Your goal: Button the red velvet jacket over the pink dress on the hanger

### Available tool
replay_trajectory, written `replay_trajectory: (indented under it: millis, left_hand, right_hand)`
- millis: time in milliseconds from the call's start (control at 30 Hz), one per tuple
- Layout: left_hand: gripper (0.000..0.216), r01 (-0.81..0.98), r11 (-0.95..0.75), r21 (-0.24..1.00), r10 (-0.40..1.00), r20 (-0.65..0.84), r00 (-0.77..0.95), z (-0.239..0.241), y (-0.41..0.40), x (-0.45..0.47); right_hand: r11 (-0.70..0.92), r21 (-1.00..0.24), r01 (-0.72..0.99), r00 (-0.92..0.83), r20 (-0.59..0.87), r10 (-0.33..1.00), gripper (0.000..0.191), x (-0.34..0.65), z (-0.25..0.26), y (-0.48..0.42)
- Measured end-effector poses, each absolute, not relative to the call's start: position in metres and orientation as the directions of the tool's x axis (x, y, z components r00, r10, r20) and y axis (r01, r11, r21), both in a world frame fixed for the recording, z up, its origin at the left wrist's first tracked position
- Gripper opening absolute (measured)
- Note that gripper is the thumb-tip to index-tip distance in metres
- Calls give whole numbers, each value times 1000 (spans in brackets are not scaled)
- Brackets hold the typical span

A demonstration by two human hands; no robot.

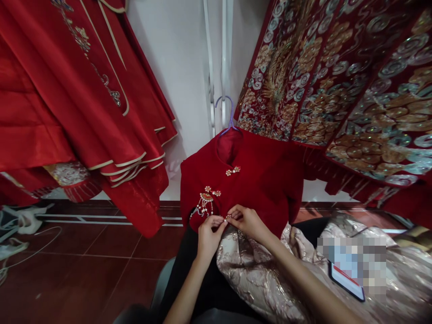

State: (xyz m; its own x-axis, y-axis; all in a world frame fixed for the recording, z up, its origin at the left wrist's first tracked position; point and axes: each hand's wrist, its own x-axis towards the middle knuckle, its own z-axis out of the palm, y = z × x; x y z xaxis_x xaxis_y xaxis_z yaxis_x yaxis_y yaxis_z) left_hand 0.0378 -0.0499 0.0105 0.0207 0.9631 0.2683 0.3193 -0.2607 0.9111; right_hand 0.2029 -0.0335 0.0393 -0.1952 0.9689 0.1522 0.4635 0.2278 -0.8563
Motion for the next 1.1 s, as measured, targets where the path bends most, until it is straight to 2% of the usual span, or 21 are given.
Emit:
replay_trajectory:
  millis: [167, 433, 567, 667, 767, 1100]
  left_hand:
    - [23, 203, -227, 952, 972, 234, -9, 6, -50, 39]
    - [24, 126, -179, 976, 983, 182, -16, 6, -47, 37]
    - [35, -94, -117, 989, 991, 110, -76, 20, -28, 36]
    - [38, -322, -88, 943, 991, 50, -124, 35, -9, 37]
    - [37, -459, -41, 888, 995, -7, -102, 45, 3, 41]
    - [36, -482, -26, 876, 989, -49, -141, 49, 3, 45]
  right_hand:
    - [204, -887, 413, -204, 128, 971, 8, 204, 47, -36]
    - [231, -888, 399, -219, 152, 964, 16, 205, 45, -35]
    - [233, -912, 337, -364, 102, 926, 19, 223, 58, -36]
    - [216, -939, 266, -522, 48, 852, 21, 239, 74, -39]
    - [188, -954, 233, -560, 26, 828, 21, 247, 83, -43]
    - [180, -954, 238, -573, 11, 819, 25, 244, 77, -41]
